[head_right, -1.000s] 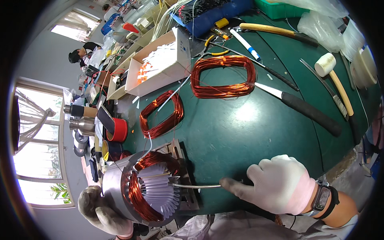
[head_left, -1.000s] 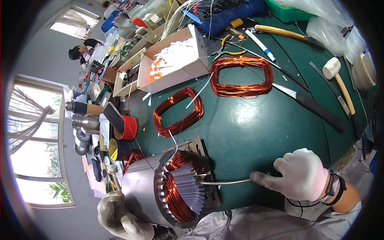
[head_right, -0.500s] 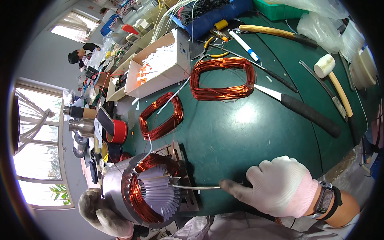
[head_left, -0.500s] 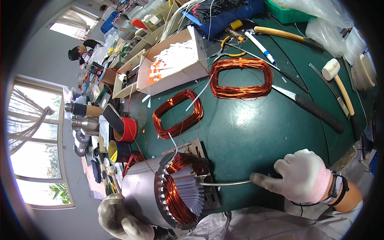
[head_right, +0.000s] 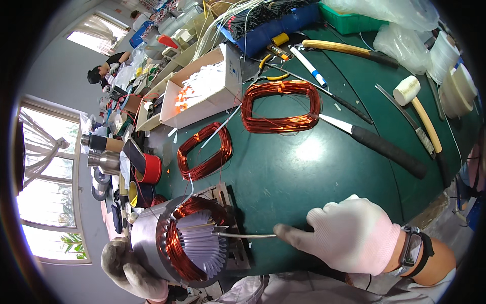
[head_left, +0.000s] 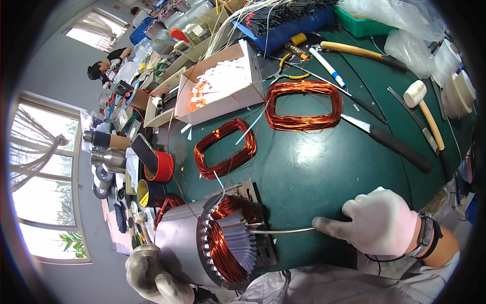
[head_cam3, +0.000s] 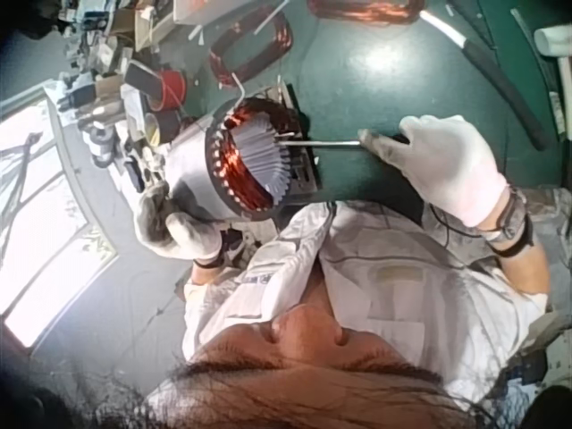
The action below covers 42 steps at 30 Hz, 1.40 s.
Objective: Assembling copper wire coils into an electric motor stator using a mallet and tools.
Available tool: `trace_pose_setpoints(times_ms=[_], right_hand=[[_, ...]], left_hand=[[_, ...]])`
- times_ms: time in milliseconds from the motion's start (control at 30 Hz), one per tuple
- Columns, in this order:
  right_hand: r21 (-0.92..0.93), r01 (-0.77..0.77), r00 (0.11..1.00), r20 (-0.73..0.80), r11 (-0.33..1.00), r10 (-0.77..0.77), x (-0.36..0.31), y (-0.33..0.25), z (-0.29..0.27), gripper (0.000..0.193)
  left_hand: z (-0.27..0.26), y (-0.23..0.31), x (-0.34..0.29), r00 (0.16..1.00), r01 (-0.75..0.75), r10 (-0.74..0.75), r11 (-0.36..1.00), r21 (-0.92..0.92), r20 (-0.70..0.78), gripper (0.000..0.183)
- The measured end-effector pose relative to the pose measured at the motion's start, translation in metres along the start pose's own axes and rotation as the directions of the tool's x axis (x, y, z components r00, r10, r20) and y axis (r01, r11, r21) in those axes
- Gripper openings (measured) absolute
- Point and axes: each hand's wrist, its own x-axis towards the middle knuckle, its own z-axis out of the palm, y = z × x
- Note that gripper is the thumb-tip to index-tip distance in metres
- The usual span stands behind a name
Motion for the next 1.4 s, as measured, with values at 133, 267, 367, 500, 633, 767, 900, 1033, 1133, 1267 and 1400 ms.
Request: trace_pose_setpoints(times_ms=[133,267,367,500,633,767,900,1033,1133,1267,1400], right_hand=[[0.013,0.04,0.999,0.006,0.999,-0.04,0.001,0.002,-0.001,0.048],[0.062,0.012,0.999,0.042,0.998,-0.015,-0.001,0.003,-0.001,0.05],[0.126,0.007,0.997,0.073,0.992,-0.016,0.004,0.007,-0.002,0.047],[0.04,0.08,0.996,-0.052,0.996,-0.078,0.022,0.0,-0.008,0.041],[0.001,0.167,0.972,-0.17,0.986,-0.164,0.036,0.001,-0.001,0.035],[0.012,0.167,0.977,-0.138,0.986,-0.164,0.032,-0.005,-0.007,0.036],[0.087,0.129,0.989,-0.088,0.988,-0.122,0.03,0.001,-0.002,0.039],[0.107,0.043,0.998,-0.043,0.993,-0.038,0.033,-0.018,-0.009,0.039],[0.084,-0.073,0.988,-0.128,0.994,0.084,0.033,-0.02,-0.002,0.044],[-0.147,-0.244,0.968,0.021,0.959,0.25,0.04,-0.042,-0.015,0.049],[-0.194,-0.213,0.977,-0.06,0.958,0.205,0.047,-0.052,-0.009,0.048]], left_hand=[[-0.007,-0.004,-0.005,0.999,0.038,-0.036,0.996,0.082,-0.021,0.059],[-0.006,-0.001,-0.004,0.997,-0.046,0.042,0.997,0.063,0.061,0.055],[-0.005,0.001,-0.003,0.997,-0.026,0.022,0.999,0.042,0.079,0.052],[0.012,0.004,0.003,1.0,0.009,-0.008,0.998,0.069,-0.001,0.055],[0.012,0.004,0.007,1.0,0.018,-0.017,0.998,0.053,-0.017,0.047],[0.006,0.008,0.007,1.0,0.007,-0.006,1.0,0.03,-0.022,0.041],[0.0,0.01,0.001,0.998,-0.068,0.067,0.996,-0.064,-0.011,0.043],[-0.02,0.017,-0.009,0.963,-0.243,0.251,0.966,-0.085,0.096,0.041],[-0.016,0.012,-0.005,0.944,-0.308,0.315,0.948,-0.079,0.097,0.038],[-0.007,0.008,0.004,0.944,-0.291,0.312,0.941,-0.173,0.109,0.039],[-0.012,0.012,0.014,0.928,-0.308,0.36,0.888,-0.34,0.1,0.049]])
